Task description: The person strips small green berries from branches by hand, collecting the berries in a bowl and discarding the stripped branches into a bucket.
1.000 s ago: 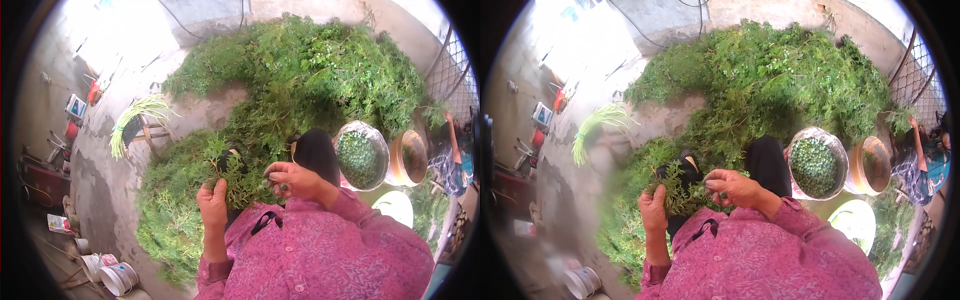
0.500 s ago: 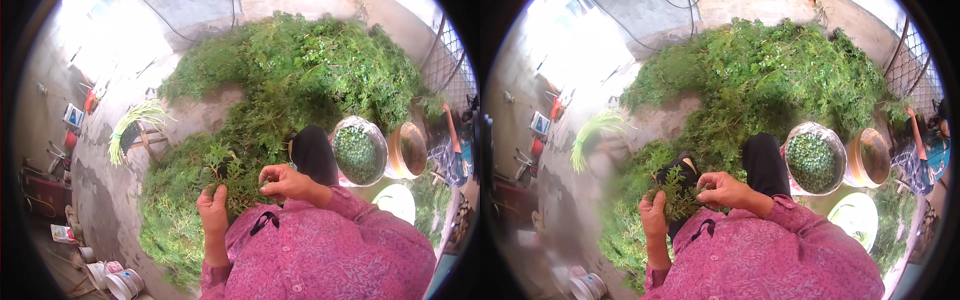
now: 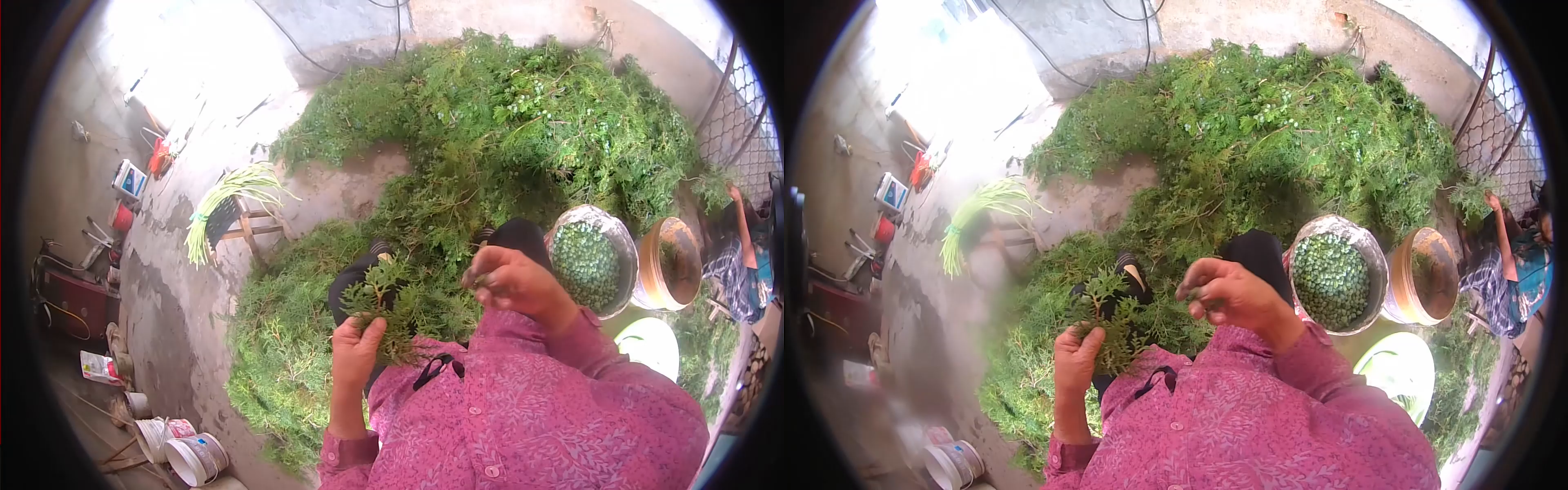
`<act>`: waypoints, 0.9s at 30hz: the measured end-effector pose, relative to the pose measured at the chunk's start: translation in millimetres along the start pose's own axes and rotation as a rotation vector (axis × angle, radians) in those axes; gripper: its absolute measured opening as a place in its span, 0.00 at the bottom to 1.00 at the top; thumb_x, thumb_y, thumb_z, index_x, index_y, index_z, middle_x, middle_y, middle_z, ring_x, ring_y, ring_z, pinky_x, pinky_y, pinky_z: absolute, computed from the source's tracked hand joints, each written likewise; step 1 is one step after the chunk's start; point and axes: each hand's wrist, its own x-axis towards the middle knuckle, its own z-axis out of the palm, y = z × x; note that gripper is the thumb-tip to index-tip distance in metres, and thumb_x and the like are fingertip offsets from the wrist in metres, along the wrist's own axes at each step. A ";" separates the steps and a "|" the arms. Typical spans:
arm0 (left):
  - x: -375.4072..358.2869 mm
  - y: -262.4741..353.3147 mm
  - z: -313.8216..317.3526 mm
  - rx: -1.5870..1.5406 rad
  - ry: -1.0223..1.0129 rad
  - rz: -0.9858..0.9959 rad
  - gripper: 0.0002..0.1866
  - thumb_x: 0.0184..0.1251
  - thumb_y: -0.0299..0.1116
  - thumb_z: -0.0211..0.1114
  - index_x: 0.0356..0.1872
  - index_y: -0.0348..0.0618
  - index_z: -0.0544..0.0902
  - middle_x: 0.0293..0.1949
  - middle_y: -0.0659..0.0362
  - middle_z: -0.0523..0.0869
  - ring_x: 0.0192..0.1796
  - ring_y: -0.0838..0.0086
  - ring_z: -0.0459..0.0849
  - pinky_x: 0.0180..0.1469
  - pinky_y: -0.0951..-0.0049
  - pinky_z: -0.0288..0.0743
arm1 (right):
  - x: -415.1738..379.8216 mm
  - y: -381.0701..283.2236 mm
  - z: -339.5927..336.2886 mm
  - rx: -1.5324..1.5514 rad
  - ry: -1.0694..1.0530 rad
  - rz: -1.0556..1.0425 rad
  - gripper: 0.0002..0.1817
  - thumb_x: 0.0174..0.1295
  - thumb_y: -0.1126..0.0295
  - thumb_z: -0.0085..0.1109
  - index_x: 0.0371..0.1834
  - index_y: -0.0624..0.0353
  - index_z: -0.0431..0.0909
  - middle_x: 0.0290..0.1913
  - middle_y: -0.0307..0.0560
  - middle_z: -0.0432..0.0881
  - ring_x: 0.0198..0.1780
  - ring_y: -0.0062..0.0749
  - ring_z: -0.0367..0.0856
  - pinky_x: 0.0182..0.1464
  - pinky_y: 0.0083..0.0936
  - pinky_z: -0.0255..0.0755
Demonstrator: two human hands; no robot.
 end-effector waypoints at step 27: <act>-15.0 28.4 2.7 0.167 -0.243 -0.138 0.06 0.59 0.24 0.62 0.38 0.36 0.81 0.32 0.68 0.82 0.32 0.87 0.75 0.36 0.83 0.71 | 55.1 5.9 7.9 0.017 0.032 0.057 0.05 0.63 0.72 0.48 0.36 0.60 0.73 0.31 0.41 0.76 0.25 0.18 0.76 0.18 0.09 0.65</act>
